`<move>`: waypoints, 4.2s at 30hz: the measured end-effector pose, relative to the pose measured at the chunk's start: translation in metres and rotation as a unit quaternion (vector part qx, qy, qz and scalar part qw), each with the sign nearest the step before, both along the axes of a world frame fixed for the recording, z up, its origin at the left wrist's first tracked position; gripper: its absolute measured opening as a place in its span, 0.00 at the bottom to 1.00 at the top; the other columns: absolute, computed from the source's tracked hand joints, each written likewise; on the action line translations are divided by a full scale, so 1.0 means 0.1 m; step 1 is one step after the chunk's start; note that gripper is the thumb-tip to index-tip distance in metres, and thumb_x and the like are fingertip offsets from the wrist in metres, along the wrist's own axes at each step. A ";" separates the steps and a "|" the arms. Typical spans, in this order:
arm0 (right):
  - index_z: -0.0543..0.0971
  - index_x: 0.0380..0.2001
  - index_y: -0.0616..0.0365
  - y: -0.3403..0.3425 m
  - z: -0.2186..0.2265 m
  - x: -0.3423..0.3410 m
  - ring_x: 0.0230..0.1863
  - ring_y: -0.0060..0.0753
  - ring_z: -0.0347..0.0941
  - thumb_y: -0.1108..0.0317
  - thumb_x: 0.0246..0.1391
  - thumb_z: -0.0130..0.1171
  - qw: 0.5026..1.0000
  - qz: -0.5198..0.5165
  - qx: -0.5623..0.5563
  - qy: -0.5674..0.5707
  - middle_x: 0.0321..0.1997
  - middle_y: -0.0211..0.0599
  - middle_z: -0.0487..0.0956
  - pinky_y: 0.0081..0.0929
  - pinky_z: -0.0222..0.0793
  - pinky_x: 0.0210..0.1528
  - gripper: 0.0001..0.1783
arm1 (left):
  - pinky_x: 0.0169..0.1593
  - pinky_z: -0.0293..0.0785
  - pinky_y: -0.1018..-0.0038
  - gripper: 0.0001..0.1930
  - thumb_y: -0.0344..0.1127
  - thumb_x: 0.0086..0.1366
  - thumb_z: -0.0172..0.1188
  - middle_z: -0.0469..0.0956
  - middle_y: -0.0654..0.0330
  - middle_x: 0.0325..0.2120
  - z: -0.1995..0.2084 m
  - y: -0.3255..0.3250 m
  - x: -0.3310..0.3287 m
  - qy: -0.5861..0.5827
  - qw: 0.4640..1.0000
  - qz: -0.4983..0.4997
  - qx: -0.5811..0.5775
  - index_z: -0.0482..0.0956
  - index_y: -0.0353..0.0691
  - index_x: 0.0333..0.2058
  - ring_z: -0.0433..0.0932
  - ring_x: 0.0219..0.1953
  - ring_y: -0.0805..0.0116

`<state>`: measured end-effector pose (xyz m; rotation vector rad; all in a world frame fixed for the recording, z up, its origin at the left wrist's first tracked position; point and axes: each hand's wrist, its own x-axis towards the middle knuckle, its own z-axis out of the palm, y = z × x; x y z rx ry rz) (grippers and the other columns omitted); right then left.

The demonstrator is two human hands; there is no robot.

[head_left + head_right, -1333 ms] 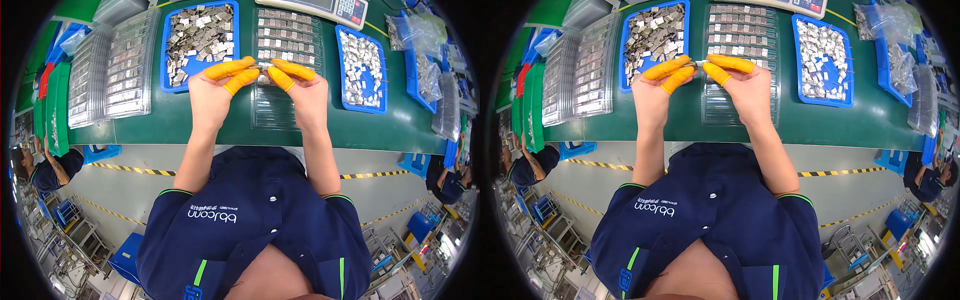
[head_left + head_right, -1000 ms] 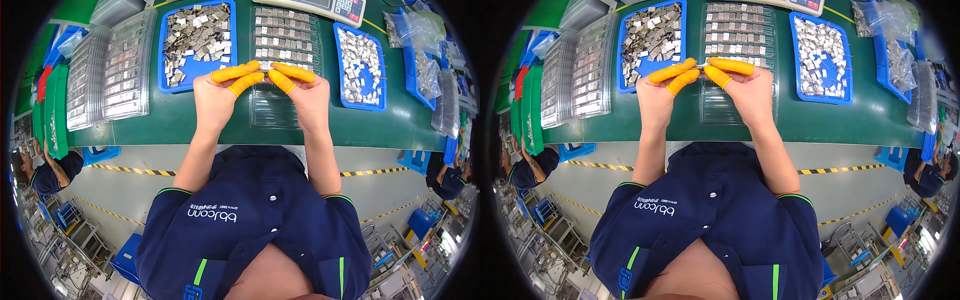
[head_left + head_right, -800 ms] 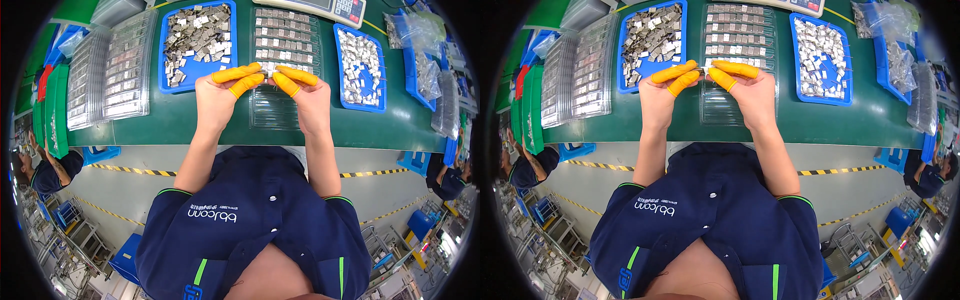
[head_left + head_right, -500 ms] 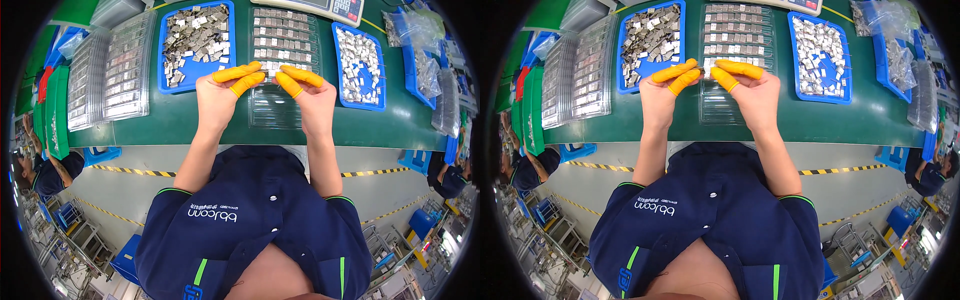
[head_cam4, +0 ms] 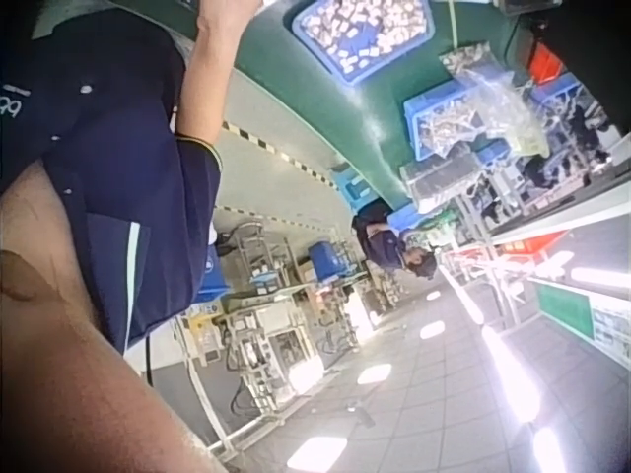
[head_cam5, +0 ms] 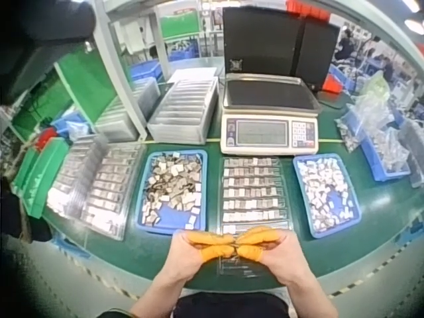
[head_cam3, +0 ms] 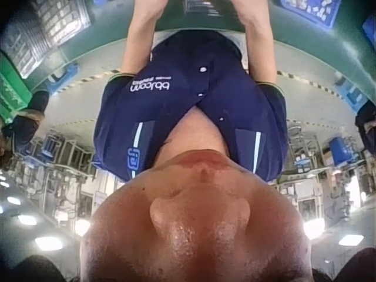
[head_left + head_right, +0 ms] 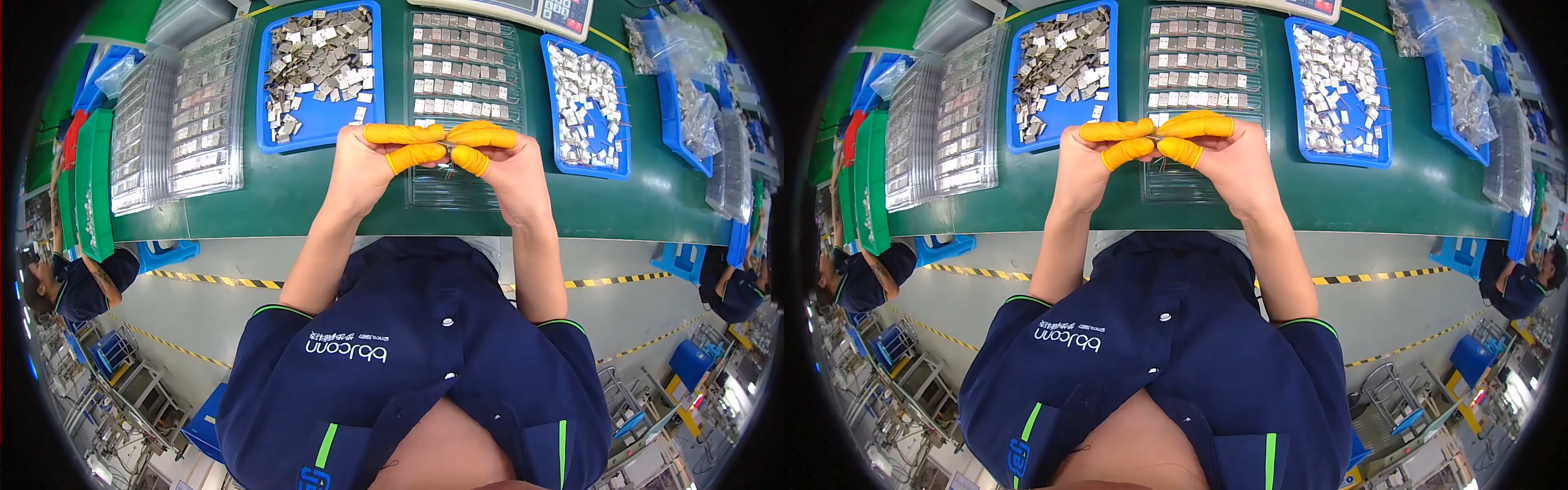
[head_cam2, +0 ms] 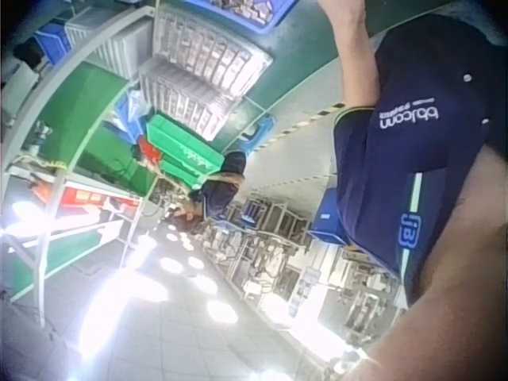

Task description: The person sorts small metal electronic components by hand, transferring them from blue trays into a clear plastic sorting tray.

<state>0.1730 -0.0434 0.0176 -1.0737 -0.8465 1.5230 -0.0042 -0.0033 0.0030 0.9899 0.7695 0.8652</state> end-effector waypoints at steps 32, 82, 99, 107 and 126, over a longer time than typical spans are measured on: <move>0.78 0.38 0.51 -0.03 -0.26 0.96 0.42 0.35 0.69 0.67 0.45 0.59 0.608 -0.231 0.125 -0.750 0.37 0.34 0.76 0.38 0.44 0.60 0.14 | 0.40 0.70 0.73 0.12 0.33 0.47 0.66 0.79 0.55 0.30 -0.10 0.42 -0.61 0.522 0.794 0.077 0.301 0.81 0.38 0.32 0.76 0.34 0.62; 0.74 0.40 0.69 -0.06 0.26 0.10 0.39 0.26 0.75 0.79 0.47 0.57 0.972 -0.166 0.067 -0.151 0.37 0.40 0.77 0.19 0.70 0.43 0.14 | 0.46 0.73 0.76 0.15 0.20 0.50 0.62 0.77 0.53 0.36 0.12 0.03 0.35 -0.065 0.997 0.020 -0.028 0.76 0.27 0.39 0.77 0.39 0.67; 0.77 0.38 0.67 -0.24 0.07 0.01 0.37 0.24 0.75 0.78 0.47 0.58 0.955 -0.212 0.076 -0.191 0.37 0.37 0.79 0.18 0.68 0.42 0.12 | 0.41 0.75 0.78 0.15 0.25 0.55 0.59 0.77 0.55 0.37 0.00 -0.03 0.48 -0.128 0.980 0.064 -0.138 0.74 0.31 0.43 0.77 0.37 0.69; 0.79 0.36 0.62 -0.22 0.09 0.08 0.35 0.20 0.74 0.77 0.43 0.61 0.935 -0.190 0.100 -0.283 0.35 0.35 0.80 0.17 0.68 0.40 0.13 | 0.41 0.74 0.78 0.14 0.25 0.54 0.60 0.77 0.54 0.36 -0.01 -0.07 0.44 -0.100 0.984 0.071 -0.126 0.75 0.29 0.41 0.77 0.37 0.70; 0.79 0.33 0.66 -0.23 0.00 0.16 0.36 0.24 0.74 0.79 0.39 0.65 0.993 -0.087 0.017 -0.073 0.33 0.36 0.78 0.19 0.69 0.41 0.14 | 0.43 0.73 0.77 0.14 0.27 0.55 0.60 0.76 0.56 0.37 -0.12 -0.14 0.32 -0.170 0.958 -0.058 -0.225 0.75 0.31 0.41 0.76 0.38 0.70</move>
